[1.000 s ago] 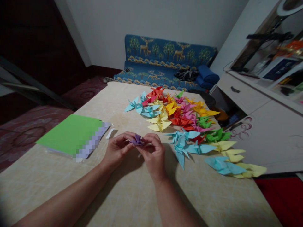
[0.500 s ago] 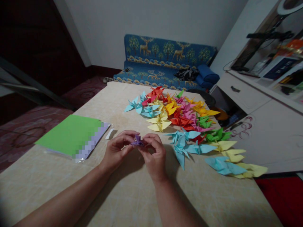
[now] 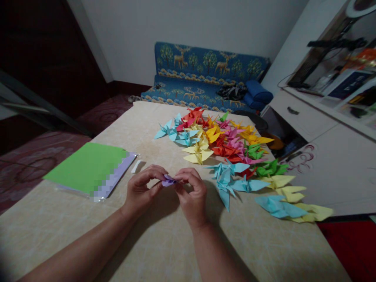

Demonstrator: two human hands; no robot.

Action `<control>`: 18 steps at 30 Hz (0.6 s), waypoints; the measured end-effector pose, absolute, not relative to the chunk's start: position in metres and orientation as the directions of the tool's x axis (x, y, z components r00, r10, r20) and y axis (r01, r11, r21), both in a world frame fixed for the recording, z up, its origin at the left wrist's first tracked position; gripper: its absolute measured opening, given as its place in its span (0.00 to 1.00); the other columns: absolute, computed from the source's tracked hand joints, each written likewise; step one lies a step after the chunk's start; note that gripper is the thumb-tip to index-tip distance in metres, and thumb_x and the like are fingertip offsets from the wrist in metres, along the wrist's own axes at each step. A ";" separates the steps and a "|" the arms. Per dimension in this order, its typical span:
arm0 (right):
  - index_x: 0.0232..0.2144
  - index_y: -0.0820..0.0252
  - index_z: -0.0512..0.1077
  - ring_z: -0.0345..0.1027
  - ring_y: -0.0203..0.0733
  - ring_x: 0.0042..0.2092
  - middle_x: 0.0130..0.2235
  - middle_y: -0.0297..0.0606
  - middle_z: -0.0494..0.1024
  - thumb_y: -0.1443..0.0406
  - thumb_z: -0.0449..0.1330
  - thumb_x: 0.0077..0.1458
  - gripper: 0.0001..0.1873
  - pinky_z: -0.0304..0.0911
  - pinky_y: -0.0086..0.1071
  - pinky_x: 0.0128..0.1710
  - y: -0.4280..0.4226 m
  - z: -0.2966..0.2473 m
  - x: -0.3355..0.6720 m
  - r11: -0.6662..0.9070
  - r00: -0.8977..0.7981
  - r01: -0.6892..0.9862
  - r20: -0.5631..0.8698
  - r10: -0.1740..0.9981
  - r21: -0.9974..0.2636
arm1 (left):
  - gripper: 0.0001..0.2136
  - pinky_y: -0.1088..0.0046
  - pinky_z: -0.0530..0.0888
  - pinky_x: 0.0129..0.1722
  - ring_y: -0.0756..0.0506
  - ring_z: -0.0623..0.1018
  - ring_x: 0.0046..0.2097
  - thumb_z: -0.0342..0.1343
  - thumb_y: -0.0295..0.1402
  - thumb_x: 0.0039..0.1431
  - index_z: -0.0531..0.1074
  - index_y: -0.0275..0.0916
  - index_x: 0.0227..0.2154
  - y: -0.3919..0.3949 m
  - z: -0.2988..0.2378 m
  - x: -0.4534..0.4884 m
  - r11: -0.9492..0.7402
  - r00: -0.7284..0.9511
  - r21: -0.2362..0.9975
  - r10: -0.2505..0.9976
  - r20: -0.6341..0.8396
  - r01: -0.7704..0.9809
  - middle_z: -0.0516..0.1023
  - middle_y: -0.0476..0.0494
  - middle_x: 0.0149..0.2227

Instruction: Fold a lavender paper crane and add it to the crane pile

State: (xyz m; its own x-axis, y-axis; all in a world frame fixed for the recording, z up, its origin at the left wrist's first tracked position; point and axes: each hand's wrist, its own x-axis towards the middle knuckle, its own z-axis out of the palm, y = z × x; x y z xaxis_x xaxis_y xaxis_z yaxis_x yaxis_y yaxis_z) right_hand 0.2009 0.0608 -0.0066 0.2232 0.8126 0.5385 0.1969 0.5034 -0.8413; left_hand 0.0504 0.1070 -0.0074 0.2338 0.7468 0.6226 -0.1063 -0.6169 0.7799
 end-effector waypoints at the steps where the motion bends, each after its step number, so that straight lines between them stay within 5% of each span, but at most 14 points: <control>1: 0.31 0.56 0.76 0.69 0.41 0.39 0.35 0.36 0.73 0.71 0.65 0.53 0.05 0.64 0.33 0.38 0.061 -0.007 0.201 0.506 0.231 0.202 0.543 0.807 -0.838 | 0.03 0.70 0.75 0.37 0.46 0.78 0.35 0.64 0.29 0.53 0.76 0.37 0.31 0.106 -0.008 0.050 -0.595 0.211 0.797 0.770 0.602 -0.104 0.78 0.42 0.31; 4: 0.30 0.56 0.75 0.70 0.41 0.38 0.34 0.35 0.74 0.71 0.65 0.53 0.05 0.64 0.32 0.38 0.060 -0.009 0.200 0.506 0.245 0.209 0.546 0.801 -0.837 | 0.07 0.74 0.75 0.34 0.48 0.78 0.33 0.64 0.28 0.53 0.77 0.37 0.37 0.103 -0.006 0.050 -0.572 0.189 0.817 0.796 0.575 -0.073 0.79 0.43 0.33; 8: 0.32 0.57 0.74 0.69 0.39 0.35 0.33 0.34 0.75 0.68 0.65 0.53 0.03 0.64 0.30 0.35 0.060 -0.015 0.199 0.384 0.288 0.187 0.424 0.859 -0.904 | 0.01 0.76 0.72 0.31 0.49 0.76 0.29 0.63 0.27 0.54 0.79 0.36 0.29 0.105 -0.001 0.051 -0.590 0.258 0.807 0.779 0.572 -0.009 0.79 0.45 0.27; 18: 0.22 0.60 0.66 0.56 0.31 0.23 0.20 0.28 0.63 0.58 0.63 0.52 0.15 0.52 0.25 0.21 0.058 -0.014 0.194 0.132 0.270 0.070 0.146 0.952 -0.989 | 0.10 0.78 0.67 0.25 0.51 0.72 0.25 0.62 0.35 0.55 0.77 0.31 0.26 0.101 -0.001 0.056 -0.144 0.328 0.989 0.934 0.144 -0.026 0.77 0.45 0.24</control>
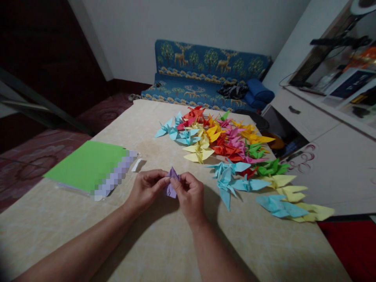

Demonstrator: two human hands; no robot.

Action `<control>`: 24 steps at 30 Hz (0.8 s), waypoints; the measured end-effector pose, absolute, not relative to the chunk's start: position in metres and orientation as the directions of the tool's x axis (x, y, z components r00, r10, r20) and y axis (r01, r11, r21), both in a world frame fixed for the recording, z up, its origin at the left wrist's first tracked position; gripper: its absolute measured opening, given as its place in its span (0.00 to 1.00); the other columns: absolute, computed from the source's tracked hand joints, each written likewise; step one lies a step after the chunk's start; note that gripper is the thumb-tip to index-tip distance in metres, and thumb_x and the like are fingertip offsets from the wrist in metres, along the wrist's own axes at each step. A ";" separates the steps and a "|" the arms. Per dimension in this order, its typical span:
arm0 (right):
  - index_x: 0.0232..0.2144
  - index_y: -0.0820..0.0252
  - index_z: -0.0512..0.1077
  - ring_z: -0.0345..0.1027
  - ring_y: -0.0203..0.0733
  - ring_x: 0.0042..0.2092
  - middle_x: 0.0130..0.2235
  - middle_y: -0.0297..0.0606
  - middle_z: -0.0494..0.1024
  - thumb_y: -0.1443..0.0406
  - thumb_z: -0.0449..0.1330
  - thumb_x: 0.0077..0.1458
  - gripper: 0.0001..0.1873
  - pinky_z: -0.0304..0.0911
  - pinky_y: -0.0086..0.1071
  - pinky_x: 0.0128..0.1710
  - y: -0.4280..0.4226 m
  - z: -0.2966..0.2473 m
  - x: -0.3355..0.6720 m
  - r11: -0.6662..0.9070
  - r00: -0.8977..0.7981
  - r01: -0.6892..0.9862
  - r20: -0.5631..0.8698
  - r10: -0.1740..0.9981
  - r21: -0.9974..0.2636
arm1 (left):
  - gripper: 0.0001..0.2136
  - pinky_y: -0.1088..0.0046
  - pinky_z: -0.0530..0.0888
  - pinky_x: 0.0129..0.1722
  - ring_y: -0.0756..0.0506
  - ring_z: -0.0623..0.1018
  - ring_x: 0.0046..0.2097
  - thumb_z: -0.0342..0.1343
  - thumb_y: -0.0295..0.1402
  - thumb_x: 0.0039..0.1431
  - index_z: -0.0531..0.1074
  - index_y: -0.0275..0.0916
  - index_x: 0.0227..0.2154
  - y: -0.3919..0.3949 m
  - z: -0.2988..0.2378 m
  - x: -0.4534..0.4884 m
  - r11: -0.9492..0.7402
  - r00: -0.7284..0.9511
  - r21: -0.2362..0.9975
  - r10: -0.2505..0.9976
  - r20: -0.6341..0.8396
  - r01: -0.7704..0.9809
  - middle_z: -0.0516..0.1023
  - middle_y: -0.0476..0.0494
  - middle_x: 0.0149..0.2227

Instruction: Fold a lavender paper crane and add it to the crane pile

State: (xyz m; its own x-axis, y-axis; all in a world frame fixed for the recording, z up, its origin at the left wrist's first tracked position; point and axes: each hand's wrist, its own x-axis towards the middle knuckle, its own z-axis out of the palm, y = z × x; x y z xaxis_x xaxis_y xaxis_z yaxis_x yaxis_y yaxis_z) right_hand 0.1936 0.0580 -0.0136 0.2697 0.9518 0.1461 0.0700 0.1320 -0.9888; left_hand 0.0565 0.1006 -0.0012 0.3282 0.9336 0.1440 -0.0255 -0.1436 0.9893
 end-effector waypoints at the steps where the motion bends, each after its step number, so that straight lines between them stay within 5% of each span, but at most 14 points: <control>1: 0.21 0.59 0.64 0.54 0.31 0.22 0.20 0.27 0.60 0.57 0.62 0.53 0.17 0.50 0.25 0.20 0.058 -0.013 0.193 0.125 0.264 0.085 0.143 0.954 -0.988 | 0.11 0.78 0.66 0.25 0.52 0.71 0.25 0.62 0.35 0.54 0.77 0.30 0.26 0.100 -0.001 0.057 -0.117 0.340 0.993 0.933 0.118 -0.023 0.76 0.45 0.23; 8: 0.18 0.57 0.56 0.48 0.31 0.23 0.19 0.26 0.52 0.55 0.55 0.58 0.22 0.46 0.26 0.21 0.061 -0.012 0.196 0.164 0.295 0.290 0.251 0.922 -0.943 | 0.14 0.80 0.61 0.22 0.55 0.65 0.22 0.64 0.41 0.53 0.71 0.32 0.28 0.102 -0.003 0.061 0.091 0.480 0.991 0.877 -0.035 -0.095 0.68 0.53 0.20; 14: 0.18 0.57 0.55 0.48 0.32 0.23 0.19 0.26 0.53 0.55 0.53 0.60 0.22 0.46 0.26 0.22 0.062 -0.012 0.200 0.168 0.381 0.355 0.307 0.872 -0.919 | 0.20 0.80 0.62 0.19 0.54 0.67 0.19 0.62 0.47 0.52 0.70 0.33 0.22 0.097 0.001 0.060 0.146 0.650 0.987 0.745 -0.150 0.061 0.70 0.49 0.18; 24: 0.26 0.59 0.67 0.57 0.33 0.25 0.23 0.28 0.65 0.57 0.65 0.50 0.14 0.55 0.25 0.23 0.064 -0.016 0.194 0.138 0.351 0.051 0.147 0.925 -0.989 | 0.23 0.79 0.56 0.15 0.55 0.62 0.15 0.56 0.52 0.56 0.67 0.35 0.19 0.092 -0.003 0.060 0.098 0.647 0.988 0.747 -0.152 0.119 0.67 0.51 0.13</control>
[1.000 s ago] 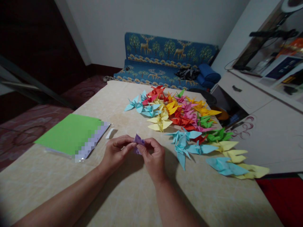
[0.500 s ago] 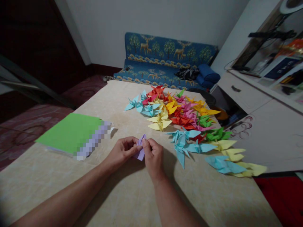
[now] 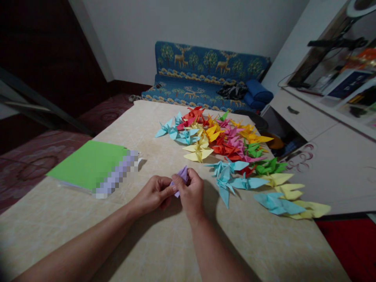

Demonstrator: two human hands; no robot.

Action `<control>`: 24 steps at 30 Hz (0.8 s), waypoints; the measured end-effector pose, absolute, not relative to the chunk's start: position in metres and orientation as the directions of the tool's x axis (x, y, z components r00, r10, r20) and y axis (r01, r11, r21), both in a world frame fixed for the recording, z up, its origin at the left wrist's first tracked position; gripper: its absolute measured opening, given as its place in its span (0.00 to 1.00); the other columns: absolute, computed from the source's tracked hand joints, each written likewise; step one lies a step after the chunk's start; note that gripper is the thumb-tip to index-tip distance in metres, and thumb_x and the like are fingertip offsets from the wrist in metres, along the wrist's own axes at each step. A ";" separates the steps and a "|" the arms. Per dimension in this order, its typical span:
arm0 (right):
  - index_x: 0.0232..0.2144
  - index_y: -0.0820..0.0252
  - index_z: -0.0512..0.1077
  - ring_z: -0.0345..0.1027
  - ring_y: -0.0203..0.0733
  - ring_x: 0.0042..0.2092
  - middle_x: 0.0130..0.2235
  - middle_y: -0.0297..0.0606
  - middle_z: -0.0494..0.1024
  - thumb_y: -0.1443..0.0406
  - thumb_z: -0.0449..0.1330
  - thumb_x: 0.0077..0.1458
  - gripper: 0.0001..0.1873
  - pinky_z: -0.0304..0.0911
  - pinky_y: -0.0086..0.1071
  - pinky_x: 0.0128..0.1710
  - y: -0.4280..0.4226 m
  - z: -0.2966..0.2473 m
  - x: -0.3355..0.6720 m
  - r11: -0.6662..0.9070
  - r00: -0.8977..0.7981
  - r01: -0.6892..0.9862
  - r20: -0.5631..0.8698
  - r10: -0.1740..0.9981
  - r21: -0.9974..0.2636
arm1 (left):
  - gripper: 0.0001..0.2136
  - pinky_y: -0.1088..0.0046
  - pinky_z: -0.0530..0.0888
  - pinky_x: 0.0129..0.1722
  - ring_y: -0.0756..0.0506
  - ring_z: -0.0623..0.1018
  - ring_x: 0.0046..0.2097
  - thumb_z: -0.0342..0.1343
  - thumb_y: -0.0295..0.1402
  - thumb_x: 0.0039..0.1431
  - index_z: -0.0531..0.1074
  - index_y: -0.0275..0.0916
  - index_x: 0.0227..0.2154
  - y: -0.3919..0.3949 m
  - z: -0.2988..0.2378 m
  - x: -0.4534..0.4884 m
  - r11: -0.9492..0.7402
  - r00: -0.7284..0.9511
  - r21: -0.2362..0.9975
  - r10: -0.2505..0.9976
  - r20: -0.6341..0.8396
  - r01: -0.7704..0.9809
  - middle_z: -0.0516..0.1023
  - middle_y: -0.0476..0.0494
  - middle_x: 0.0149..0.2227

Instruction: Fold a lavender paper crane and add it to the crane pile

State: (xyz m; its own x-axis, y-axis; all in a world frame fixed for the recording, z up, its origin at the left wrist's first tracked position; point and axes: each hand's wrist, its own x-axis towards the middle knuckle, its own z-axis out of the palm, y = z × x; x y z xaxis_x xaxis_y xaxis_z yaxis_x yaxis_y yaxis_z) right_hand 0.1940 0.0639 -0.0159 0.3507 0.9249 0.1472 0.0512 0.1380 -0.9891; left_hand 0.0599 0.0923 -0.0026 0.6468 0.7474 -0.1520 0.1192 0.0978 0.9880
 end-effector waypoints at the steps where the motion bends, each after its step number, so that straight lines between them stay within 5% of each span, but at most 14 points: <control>1: 0.24 0.59 0.66 0.57 0.33 0.24 0.22 0.28 0.64 0.57 0.65 0.50 0.14 0.54 0.26 0.23 0.064 -0.017 0.194 0.140 0.369 0.062 0.153 0.917 -0.988 | 0.23 0.80 0.57 0.15 0.55 0.63 0.15 0.56 0.52 0.56 0.68 0.35 0.20 0.092 -0.003 0.060 0.105 0.652 0.988 0.742 -0.155 0.116 0.67 0.51 0.14; 9: 0.16 0.57 0.59 0.49 0.33 0.23 0.18 0.27 0.56 0.52 0.58 0.57 0.24 0.48 0.27 0.21 0.062 -0.015 0.196 0.100 0.520 0.190 0.187 0.834 -0.977 | 0.21 0.79 0.63 0.15 0.51 0.71 0.16 0.57 0.50 0.57 0.68 0.35 0.23 0.089 0.001 0.063 0.307 0.725 0.949 0.637 -0.261 0.072 0.75 0.45 0.18; 14: 0.17 0.56 0.61 0.52 0.35 0.21 0.18 0.27 0.59 0.48 0.56 0.56 0.24 0.49 0.28 0.19 0.065 -0.022 0.199 0.045 0.583 0.064 0.073 0.809 -0.997 | 0.23 0.78 0.64 0.19 0.48 0.78 0.23 0.54 0.50 0.60 0.73 0.30 0.26 0.088 0.000 0.062 0.327 0.765 0.944 0.600 -0.233 0.031 0.81 0.34 0.26; 18: 0.26 0.55 0.68 0.61 0.37 0.23 0.23 0.30 0.68 0.48 0.53 0.59 0.20 0.56 0.28 0.21 0.067 -0.023 0.203 0.100 0.596 -0.015 0.072 0.799 -0.995 | 0.24 0.77 0.67 0.23 0.47 0.78 0.25 0.54 0.49 0.60 0.78 0.27 0.30 0.089 -0.003 0.063 0.275 0.695 0.961 0.698 -0.172 -0.039 0.81 0.32 0.27; 24: 0.34 0.59 0.71 0.65 0.37 0.29 0.29 0.33 0.72 0.58 0.64 0.51 0.12 0.62 0.28 0.28 0.065 -0.014 0.201 0.220 0.547 0.175 0.281 0.788 -0.960 | 0.23 0.73 0.72 0.29 0.46 0.78 0.28 0.58 0.49 0.57 0.79 0.29 0.30 0.093 -0.003 0.065 0.228 0.576 0.970 0.805 -0.138 -0.087 0.82 0.32 0.29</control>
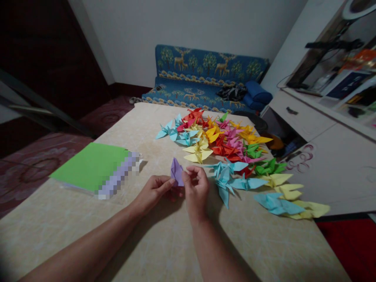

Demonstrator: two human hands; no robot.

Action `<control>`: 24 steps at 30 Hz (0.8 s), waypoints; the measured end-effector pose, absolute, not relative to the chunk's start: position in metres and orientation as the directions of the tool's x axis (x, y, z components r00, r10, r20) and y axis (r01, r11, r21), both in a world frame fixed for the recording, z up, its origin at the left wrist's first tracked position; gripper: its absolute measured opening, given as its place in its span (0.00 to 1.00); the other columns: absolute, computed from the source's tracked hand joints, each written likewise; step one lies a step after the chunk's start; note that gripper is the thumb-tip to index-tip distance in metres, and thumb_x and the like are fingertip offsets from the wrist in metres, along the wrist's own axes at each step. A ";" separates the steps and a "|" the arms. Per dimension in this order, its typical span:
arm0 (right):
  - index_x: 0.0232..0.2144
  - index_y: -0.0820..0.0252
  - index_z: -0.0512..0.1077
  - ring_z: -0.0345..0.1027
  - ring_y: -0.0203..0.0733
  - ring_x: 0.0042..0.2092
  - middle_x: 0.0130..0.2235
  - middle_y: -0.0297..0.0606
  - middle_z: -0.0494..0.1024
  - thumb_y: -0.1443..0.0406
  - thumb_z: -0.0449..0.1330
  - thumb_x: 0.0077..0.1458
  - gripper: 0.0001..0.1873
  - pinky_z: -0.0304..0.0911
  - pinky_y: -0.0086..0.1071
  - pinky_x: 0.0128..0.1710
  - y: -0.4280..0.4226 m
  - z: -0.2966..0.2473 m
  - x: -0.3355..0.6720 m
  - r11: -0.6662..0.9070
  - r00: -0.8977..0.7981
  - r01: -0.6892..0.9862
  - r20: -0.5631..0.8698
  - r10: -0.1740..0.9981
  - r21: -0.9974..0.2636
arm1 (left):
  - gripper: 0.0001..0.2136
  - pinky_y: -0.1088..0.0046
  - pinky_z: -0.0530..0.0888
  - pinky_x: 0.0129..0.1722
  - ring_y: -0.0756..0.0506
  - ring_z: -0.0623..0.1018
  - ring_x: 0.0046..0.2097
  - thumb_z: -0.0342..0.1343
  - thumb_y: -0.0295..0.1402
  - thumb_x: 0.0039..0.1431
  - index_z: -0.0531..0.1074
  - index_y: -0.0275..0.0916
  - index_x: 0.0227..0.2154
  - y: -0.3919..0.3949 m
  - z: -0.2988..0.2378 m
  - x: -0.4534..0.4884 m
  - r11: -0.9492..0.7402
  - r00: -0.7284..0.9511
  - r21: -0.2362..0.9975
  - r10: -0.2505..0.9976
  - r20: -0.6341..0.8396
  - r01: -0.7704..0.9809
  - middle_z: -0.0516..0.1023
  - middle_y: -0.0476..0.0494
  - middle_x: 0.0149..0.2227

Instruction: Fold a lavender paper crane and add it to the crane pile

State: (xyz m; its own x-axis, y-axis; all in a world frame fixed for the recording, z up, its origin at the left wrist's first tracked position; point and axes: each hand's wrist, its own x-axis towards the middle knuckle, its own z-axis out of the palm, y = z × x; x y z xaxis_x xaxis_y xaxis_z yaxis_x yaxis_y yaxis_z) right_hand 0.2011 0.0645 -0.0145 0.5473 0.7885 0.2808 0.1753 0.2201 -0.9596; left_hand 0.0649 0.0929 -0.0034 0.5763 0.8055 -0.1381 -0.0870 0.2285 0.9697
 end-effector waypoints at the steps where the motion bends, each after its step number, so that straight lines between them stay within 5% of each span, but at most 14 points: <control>1: 0.34 0.59 0.71 0.65 0.37 0.29 0.30 0.34 0.72 0.59 0.64 0.50 0.11 0.62 0.29 0.29 0.064 -0.014 0.200 0.227 0.531 0.190 0.295 0.795 -0.955 | 0.23 0.73 0.72 0.29 0.46 0.78 0.28 0.58 0.50 0.57 0.79 0.29 0.29 0.093 -0.004 0.065 0.210 0.575 0.975 0.807 -0.132 -0.072 0.82 0.33 0.29; 10: 0.36 0.59 0.73 0.68 0.39 0.35 0.35 0.37 0.74 0.64 0.65 0.50 0.10 0.64 0.30 0.32 0.066 -0.017 0.201 0.267 0.458 0.268 0.366 0.810 -0.926 | 0.22 0.75 0.70 0.25 0.48 0.74 0.24 0.54 0.49 0.59 0.76 0.31 0.26 0.093 -0.009 0.063 0.067 0.580 0.995 0.809 -0.096 0.072 0.77 0.42 0.22; 15: 0.28 0.59 0.71 0.66 0.37 0.33 0.34 0.34 0.71 0.68 0.64 0.50 0.04 0.62 0.28 0.28 0.066 -0.014 0.201 0.339 0.433 0.307 0.447 0.783 -0.890 | 0.20 0.76 0.68 0.24 0.49 0.72 0.23 0.55 0.45 0.59 0.74 0.32 0.23 0.093 -0.007 0.063 0.031 0.557 0.994 0.826 -0.086 0.108 0.75 0.42 0.21; 24: 0.34 0.57 0.74 0.67 0.37 0.33 0.36 0.35 0.73 0.69 0.63 0.51 0.06 0.63 0.29 0.29 0.065 -0.014 0.203 0.328 0.324 0.335 0.435 0.840 -0.883 | 0.17 0.73 0.73 0.29 0.46 0.78 0.28 0.59 0.43 0.56 0.80 0.30 0.31 0.097 -0.013 0.065 0.108 0.538 0.994 0.838 -0.090 -0.002 0.81 0.38 0.30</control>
State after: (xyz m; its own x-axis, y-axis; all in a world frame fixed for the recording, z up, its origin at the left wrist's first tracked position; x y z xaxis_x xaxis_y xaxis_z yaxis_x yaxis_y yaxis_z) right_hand 0.2025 0.0654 -0.0142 0.3239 0.8401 0.4350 0.3354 0.3280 -0.8831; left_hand 0.0650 0.0967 -0.0129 0.5375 0.8384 -0.0900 -0.0017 0.1079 0.9942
